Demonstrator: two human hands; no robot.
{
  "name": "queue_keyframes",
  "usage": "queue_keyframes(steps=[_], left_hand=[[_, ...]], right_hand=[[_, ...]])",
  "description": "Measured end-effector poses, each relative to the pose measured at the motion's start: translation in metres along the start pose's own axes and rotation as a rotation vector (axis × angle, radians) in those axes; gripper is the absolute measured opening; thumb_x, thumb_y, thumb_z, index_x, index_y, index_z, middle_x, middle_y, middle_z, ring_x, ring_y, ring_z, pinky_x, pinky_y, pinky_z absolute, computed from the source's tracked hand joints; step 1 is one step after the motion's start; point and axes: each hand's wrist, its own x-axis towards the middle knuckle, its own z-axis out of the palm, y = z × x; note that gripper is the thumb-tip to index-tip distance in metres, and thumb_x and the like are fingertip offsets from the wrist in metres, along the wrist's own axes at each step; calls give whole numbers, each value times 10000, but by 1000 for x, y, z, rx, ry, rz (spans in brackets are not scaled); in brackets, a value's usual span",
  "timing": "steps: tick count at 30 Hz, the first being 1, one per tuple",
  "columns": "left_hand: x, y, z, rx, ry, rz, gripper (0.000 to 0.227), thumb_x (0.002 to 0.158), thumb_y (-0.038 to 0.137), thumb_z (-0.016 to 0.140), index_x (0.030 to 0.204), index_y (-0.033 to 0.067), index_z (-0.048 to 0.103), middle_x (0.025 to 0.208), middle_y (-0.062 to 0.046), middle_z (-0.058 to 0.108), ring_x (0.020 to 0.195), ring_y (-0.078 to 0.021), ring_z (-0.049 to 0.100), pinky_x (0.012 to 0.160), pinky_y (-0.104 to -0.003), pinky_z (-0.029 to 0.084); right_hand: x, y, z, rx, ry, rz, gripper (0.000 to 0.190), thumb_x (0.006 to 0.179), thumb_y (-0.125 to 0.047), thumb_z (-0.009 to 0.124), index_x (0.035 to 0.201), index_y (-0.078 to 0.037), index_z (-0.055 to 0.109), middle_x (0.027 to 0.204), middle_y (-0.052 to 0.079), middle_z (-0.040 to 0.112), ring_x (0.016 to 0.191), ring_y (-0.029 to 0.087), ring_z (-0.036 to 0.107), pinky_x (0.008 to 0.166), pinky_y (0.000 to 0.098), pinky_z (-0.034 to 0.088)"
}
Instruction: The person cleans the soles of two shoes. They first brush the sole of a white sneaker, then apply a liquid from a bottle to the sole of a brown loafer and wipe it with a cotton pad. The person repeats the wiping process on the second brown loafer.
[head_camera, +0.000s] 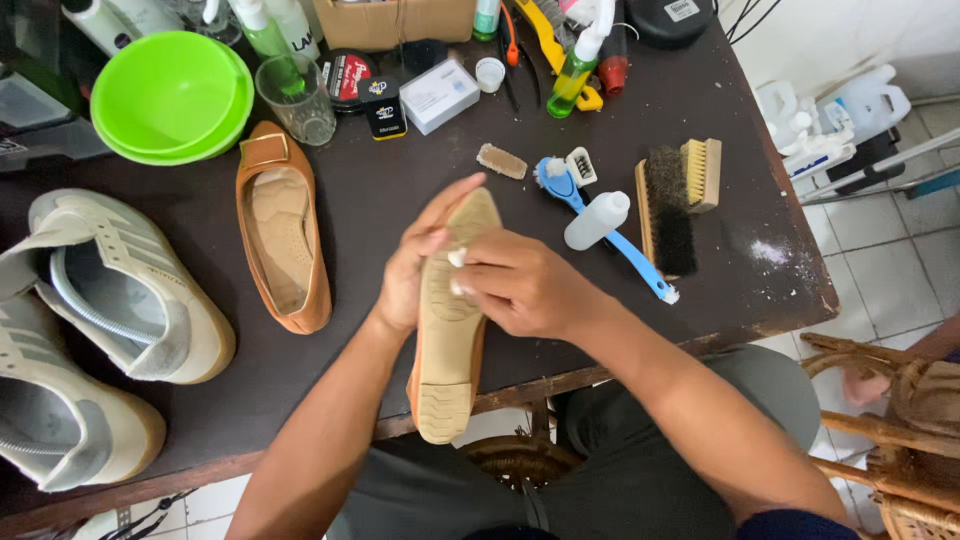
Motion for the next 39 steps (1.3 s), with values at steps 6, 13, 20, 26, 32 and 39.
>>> queue_keyframes(steps=[6, 13, 20, 26, 32, 39], left_hand=[[0, -19, 6, -20, -41, -5, 721, 854, 362, 492, 1507, 56, 486, 1298, -114, 620, 1054, -194, 618, 989, -387, 502], [-1, -10, -21, -9, 2, 14, 725, 862, 369, 462, 1511, 45, 451, 1250, -102, 629, 1027, -193, 642, 974, -391, 517], [-1, -5, -17, -27, 6, 16, 754, 838, 383, 474, 1511, 42, 461, 1218, -109, 639, 998, -183, 637, 944, -372, 530], [0, -12, -9, -14, 3, 5, 752, 838, 411, 479, 1505, 64, 478, 1196, -106, 628, 981, -180, 620, 921, -386, 533], [-3, -16, -13, -38, 38, 2, 737, 845, 372, 476, 1503, 42, 476, 1252, -112, 619, 1002, -196, 622, 956, -388, 522], [-5, -3, -19, 113, 6, -3, 752, 863, 390, 430, 1531, 45, 428, 1232, -193, 560, 985, -304, 553, 943, -477, 495]], right_hand=[[-10, 7, 15, -8, 31, 32, 146, 985, 18, 574, 890, -7, 681, 845, 103, 575, 704, 288, 573, 644, 375, 504], [-12, 3, -4, -38, -10, 23, 172, 951, 63, 593, 834, -17, 689, 775, 84, 556, 669, 248, 559, 647, 330, 502], [-14, 1, -6, -9, 42, 55, 165, 983, 26, 587, 853, -16, 680, 784, 82, 528, 682, 261, 552, 667, 343, 501], [-6, 0, 2, -21, 49, 51, 162, 977, 28, 589, 850, -26, 673, 777, 63, 514, 667, 244, 537, 644, 351, 491], [-13, 2, 2, -25, 48, 59, 190, 995, 16, 571, 836, -35, 661, 769, 58, 487, 655, 235, 512, 631, 335, 474], [-15, -6, -12, -17, 20, 105, 208, 975, 31, 578, 808, -40, 680, 721, 51, 494, 632, 222, 512, 607, 331, 457]])
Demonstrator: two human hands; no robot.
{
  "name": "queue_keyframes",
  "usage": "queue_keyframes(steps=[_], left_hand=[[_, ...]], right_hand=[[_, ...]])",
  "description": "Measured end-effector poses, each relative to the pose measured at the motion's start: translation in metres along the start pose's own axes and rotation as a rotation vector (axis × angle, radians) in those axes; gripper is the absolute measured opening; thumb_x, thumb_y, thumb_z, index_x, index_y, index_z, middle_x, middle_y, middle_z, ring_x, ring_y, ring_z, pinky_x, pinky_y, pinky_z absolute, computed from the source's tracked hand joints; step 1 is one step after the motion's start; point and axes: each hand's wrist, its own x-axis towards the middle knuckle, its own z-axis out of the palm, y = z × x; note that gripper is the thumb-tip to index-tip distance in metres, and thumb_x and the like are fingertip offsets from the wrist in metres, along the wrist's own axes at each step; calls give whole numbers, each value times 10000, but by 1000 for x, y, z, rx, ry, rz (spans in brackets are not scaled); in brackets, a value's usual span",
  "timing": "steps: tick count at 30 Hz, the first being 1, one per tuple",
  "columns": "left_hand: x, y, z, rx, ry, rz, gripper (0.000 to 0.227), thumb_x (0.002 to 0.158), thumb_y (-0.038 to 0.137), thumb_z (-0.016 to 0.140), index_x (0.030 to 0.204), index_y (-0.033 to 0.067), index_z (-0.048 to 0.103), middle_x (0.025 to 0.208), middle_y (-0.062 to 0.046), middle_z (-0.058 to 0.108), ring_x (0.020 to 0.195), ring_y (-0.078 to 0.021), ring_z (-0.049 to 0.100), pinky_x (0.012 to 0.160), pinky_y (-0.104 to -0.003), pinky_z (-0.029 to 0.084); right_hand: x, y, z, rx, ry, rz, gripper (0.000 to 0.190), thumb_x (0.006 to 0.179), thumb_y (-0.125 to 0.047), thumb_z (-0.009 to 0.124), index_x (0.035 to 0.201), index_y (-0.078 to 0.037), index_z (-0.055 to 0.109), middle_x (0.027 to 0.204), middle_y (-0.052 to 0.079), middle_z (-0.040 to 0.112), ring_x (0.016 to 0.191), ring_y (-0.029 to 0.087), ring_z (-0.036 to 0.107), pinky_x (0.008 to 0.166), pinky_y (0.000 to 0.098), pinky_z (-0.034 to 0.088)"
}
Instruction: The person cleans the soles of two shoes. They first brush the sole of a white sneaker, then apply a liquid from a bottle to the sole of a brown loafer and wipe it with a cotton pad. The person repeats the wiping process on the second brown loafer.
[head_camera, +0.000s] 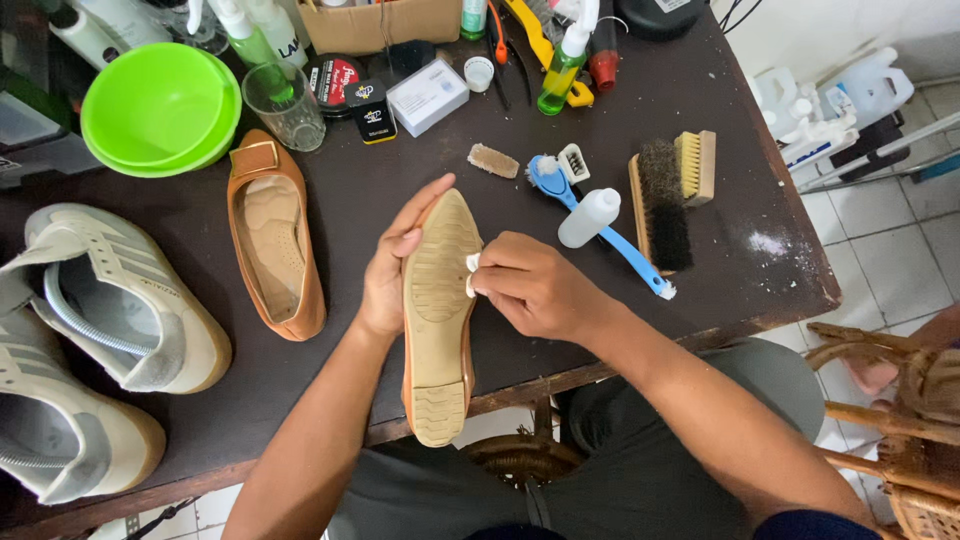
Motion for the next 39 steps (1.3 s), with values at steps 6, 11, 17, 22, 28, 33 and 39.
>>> queue_keyframes(steps=[6, 11, 17, 22, 28, 33, 39], left_hand=[[1, -9, 8, -168, 17, 4, 739, 840, 335, 465, 1517, 37, 459, 1167, -138, 633, 954, -210, 627, 913, -379, 534], [1, -1, 7, -109, 31, -22, 751, 842, 375, 462, 1521, 57, 449, 1114, -131, 614, 917, -200, 603, 891, -370, 524], [-2, 7, 10, -125, 29, 12, 720, 845, 325, 472, 1505, 35, 472, 1114, -114, 640, 903, -162, 608, 859, -323, 524], [-1, -3, 13, -199, 36, 21, 708, 872, 323, 455, 1510, 17, 454, 1143, -140, 638, 912, -184, 602, 871, -347, 528], [-3, 4, 8, -115, 33, -9, 719, 848, 322, 467, 1509, 39, 470, 1160, -86, 640, 954, -138, 602, 898, -311, 520], [-1, -3, 6, -103, 42, 2, 722, 860, 353, 463, 1512, 45, 467, 1218, -113, 624, 984, -177, 595, 918, -358, 518], [-1, -10, 13, -154, 22, -4, 741, 858, 370, 463, 1517, 31, 454, 1178, -133, 610, 947, -190, 572, 895, -367, 507]], right_hand=[[6, 3, 14, 18, 36, -52, 211, 1015, 6, 547, 826, -37, 631, 792, 56, 470, 676, 239, 490, 643, 338, 458], [0, 5, 9, -31, -16, -49, 153, 964, 27, 596, 842, -37, 663, 775, 67, 506, 686, 245, 529, 640, 355, 460], [-8, 13, 10, -27, -9, -59, 168, 1012, -21, 562, 886, -28, 675, 796, 75, 508, 703, 271, 539, 663, 361, 472], [-7, 13, 17, -63, 7, -54, 198, 1031, -23, 518, 898, -46, 663, 795, 46, 459, 668, 231, 472, 640, 336, 440], [-6, 10, 10, -89, -53, -66, 190, 1037, -45, 519, 893, -45, 644, 804, 49, 455, 679, 257, 481, 636, 350, 432], [-5, 9, 15, -123, -18, -75, 220, 1046, -24, 487, 912, -57, 659, 826, 39, 467, 677, 214, 466, 622, 315, 418], [-5, 9, 16, -214, -24, -115, 209, 1043, -25, 497, 899, -64, 644, 840, 37, 470, 673, 219, 472, 619, 316, 420]])
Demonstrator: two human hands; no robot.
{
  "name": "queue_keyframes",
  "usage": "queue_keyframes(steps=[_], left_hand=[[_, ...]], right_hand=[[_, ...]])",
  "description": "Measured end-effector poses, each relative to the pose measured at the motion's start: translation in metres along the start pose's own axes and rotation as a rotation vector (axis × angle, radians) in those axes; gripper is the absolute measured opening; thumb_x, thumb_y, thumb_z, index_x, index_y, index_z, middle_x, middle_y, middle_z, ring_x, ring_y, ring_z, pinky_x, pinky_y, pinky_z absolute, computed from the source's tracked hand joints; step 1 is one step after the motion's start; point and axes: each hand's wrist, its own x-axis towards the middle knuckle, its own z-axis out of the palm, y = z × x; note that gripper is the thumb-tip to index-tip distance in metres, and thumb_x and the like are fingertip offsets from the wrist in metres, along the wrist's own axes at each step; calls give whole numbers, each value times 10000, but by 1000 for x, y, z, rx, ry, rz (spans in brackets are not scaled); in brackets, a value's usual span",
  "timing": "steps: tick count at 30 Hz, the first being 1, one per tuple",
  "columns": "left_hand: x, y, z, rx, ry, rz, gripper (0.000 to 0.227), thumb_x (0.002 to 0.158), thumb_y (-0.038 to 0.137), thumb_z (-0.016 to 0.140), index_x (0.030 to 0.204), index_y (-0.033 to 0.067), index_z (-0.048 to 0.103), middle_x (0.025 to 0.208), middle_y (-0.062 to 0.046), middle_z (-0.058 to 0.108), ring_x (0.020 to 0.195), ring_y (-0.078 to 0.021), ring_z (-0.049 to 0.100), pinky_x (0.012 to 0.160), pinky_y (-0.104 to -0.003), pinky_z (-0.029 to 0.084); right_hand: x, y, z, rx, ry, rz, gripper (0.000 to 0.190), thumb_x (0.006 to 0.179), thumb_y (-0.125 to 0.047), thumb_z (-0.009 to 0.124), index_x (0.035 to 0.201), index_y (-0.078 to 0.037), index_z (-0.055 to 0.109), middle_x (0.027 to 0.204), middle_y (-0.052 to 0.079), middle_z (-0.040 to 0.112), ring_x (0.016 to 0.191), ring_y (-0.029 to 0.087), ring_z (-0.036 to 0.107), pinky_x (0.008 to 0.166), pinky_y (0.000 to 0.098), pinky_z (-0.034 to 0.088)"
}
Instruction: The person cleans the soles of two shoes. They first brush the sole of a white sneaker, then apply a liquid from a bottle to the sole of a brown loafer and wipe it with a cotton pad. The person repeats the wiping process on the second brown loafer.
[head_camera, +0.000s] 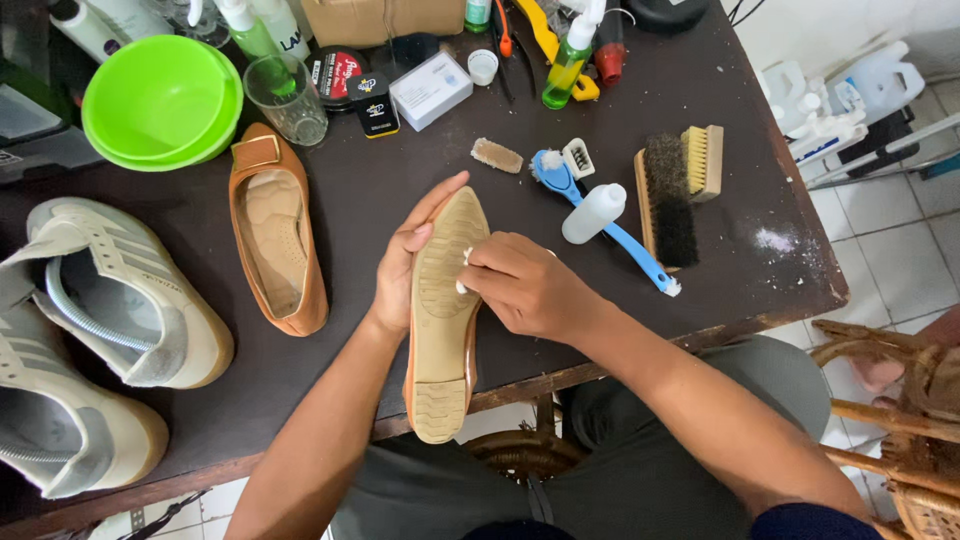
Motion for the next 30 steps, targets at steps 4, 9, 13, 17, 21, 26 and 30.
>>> queue_keyframes(steps=[4, 9, 13, 17, 21, 26, 30], left_hand=[[-2, 0, -6, 11, 7, -9, 732, 857, 345, 474, 1513, 20, 451, 1191, -125, 623, 954, -179, 598, 897, -357, 518], [4, 6, -2, 45, -15, -62, 747, 826, 344, 473, 1513, 50, 466, 1129, -102, 612, 931, -165, 592, 863, -322, 515], [1, 3, -6, 75, 6, -52, 721, 827, 332, 471, 1492, 58, 505, 1100, -97, 632, 924, -157, 605, 857, -313, 518], [1, 8, -1, 74, 18, -56, 728, 813, 354, 482, 1483, 72, 522, 1071, -90, 639, 896, -149, 601, 834, -311, 517], [0, 11, 1, 88, 23, -79, 738, 811, 336, 472, 1501, 75, 495, 1027, -104, 619, 877, -159, 597, 828, -306, 508], [3, 4, -5, 54, -2, -74, 729, 831, 347, 468, 1506, 73, 492, 1116, -106, 639, 927, -164, 596, 888, -347, 530], [0, -1, -13, 89, -6, -69, 736, 826, 341, 463, 1507, 62, 479, 1109, -95, 636, 937, -158, 618, 891, -349, 535]], right_hand=[[-4, 2, -3, 19, -26, 24, 215, 1026, 0, 498, 888, -69, 649, 830, 28, 452, 662, 203, 452, 604, 314, 399], [0, 3, -9, 41, -75, 32, 192, 1003, 8, 527, 869, -62, 644, 831, 32, 478, 672, 199, 472, 611, 333, 405], [-6, 6, -5, 80, -54, 39, 223, 1032, -4, 497, 884, -69, 651, 842, 27, 470, 683, 198, 479, 623, 308, 411], [-1, 6, -10, 174, -72, 68, 220, 1036, -9, 497, 887, -63, 651, 848, 37, 490, 698, 216, 488, 643, 307, 431], [-1, 8, -18, 241, -101, 113, 194, 993, 12, 545, 871, -56, 679, 871, 43, 517, 730, 211, 537, 658, 315, 466], [-1, 6, -4, 148, 17, 91, 150, 1019, -30, 576, 906, -66, 669, 879, 37, 506, 711, 200, 515, 644, 305, 474], [0, 12, -17, 252, -25, 94, 201, 998, 51, 539, 896, -51, 680, 854, 42, 508, 645, 204, 496, 603, 321, 494]])
